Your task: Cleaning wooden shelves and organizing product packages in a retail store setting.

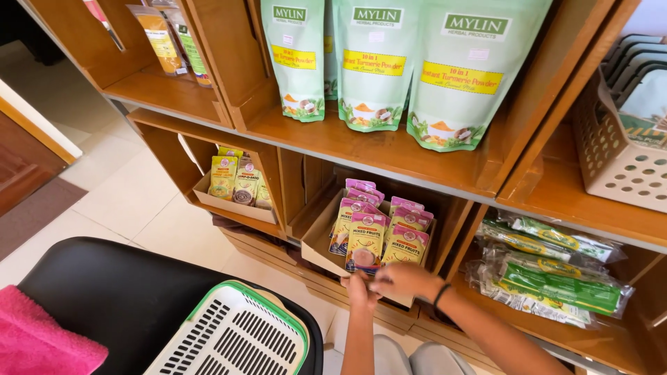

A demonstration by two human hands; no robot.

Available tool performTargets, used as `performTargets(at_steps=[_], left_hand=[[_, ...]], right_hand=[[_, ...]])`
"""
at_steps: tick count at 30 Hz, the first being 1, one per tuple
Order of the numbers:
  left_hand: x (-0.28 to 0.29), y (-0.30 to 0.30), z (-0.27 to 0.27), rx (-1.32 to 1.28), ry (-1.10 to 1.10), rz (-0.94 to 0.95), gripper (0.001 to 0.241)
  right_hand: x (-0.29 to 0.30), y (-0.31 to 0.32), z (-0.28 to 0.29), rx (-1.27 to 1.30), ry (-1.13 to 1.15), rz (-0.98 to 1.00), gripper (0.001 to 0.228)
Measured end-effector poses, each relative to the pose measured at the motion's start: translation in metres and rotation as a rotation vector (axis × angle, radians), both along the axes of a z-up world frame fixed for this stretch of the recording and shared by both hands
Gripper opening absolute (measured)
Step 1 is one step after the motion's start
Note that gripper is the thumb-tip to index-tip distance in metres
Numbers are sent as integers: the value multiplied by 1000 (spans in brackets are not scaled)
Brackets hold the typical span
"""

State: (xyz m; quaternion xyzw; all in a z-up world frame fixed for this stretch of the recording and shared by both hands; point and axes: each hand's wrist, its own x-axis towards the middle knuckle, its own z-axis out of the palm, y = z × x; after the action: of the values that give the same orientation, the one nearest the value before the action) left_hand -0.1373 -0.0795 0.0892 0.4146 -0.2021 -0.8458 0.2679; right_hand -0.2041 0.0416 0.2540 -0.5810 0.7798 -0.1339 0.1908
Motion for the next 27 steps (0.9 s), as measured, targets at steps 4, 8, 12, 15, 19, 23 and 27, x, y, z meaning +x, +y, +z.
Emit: performTargets(at_steps=[4,8,12,15,19,23,27], left_hand=[[-4,1,-3,-12,-24,16,41],[-1,8,4,-4,49,23,38],[0,7,19,21,79,28,47],[-8,4,8,-8,-62,66,56],[-9,5,-14,59,46,66,59],[-19,-1,-35,9,27,152,60],[-18,-5,-63,-5,139,215,59]], right_hand=[[-86,-69,-23,-172,-287,-262,40],[-187,-119,-98,-236,280,-487,32],[-227,-136,-134,61,376,-565,41],[-228,-140,-126,26,301,-622,49],[-247,-137,-151,36,244,-610,41],[-248,-138,-143,-5,220,-601,23],[-219,-128,-96,-13,143,-636,21]])
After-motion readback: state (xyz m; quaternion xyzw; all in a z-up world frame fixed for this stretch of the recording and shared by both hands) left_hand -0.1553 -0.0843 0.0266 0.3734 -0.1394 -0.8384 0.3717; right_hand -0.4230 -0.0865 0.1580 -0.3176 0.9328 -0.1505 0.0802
